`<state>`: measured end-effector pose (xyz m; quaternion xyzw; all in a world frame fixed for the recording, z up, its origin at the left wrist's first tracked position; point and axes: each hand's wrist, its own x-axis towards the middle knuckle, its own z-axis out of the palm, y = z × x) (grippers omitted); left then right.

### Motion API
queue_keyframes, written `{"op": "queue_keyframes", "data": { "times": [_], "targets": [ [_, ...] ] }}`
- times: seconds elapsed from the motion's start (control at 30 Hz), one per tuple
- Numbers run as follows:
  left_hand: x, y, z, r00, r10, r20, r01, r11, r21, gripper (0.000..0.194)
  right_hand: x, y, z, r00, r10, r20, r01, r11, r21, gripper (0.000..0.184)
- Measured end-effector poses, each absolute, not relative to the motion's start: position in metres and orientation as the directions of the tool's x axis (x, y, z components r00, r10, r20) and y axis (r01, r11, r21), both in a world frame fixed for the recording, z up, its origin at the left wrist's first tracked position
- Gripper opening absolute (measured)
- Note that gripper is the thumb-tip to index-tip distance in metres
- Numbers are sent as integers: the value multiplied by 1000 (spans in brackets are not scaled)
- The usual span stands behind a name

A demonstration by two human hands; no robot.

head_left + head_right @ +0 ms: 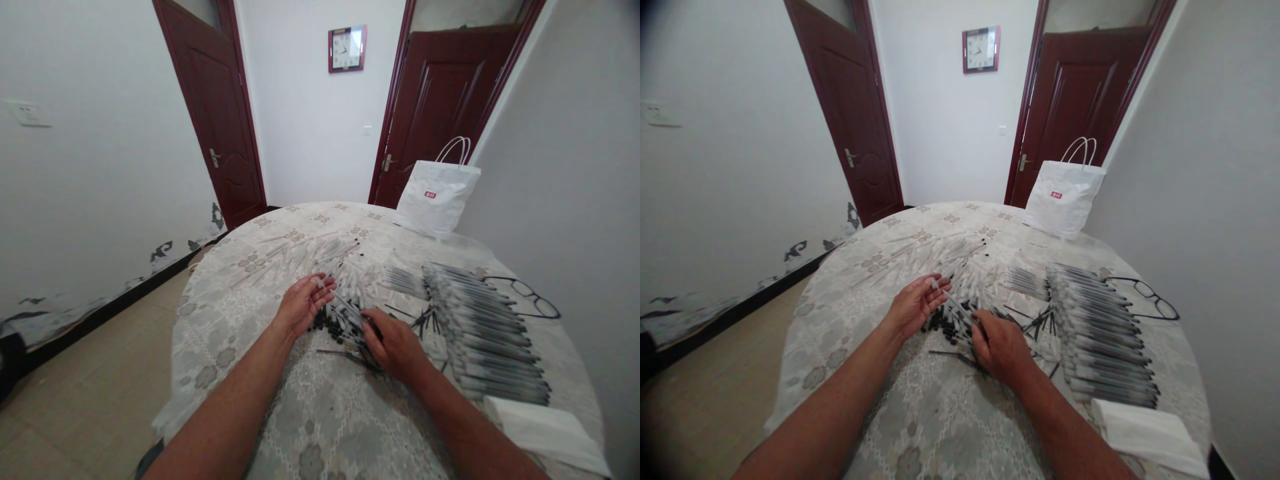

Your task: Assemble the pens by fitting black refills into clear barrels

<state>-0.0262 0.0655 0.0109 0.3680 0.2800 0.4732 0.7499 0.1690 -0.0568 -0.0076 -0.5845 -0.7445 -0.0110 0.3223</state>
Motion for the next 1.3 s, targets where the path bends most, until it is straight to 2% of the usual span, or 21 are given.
{"op": "queue_keyframes", "data": {
  "times": [0.1, 0.27, 0.63, 0.87, 1.1, 1.2, 1.3],
  "targets": [
    [-22, 60, 11, 426, 902, -70, -486, 293, 823, 15, 169, -55, -9, -108, 865, 491, 881, 311, -355, 26],
    [-18, 52, 12, 500, 863, -66, -455, 327, 828, 16, 168, -55, -7, -92, 866, 492, 884, 298, -360, 26],
    [-25, 63, 10, 521, 852, -48, -459, 327, 826, 16, 170, -55, -9, -91, 860, 502, 896, 291, -335, 26],
    [-25, 64, 8, 490, 869, -69, -347, 267, 899, 21, 171, -54, -9, -134, 841, 524, 921, 301, -248, 25],
    [-25, 61, 12, 499, 862, -88, -339, 287, 896, 21, 172, -51, -11, -171, 841, 514, 943, 290, -160, 27],
    [-24, 62, 12, 495, 865, -81, -336, 277, 900, 22, 170, -50, -14, -149, 846, 513, 940, 283, -192, 27],
    [-23, 63, 10, 502, 862, -71, -335, 269, 903, 22, 164, -52, -12, -96, 852, 514, 901, 294, -319, 28]
  ]
}}
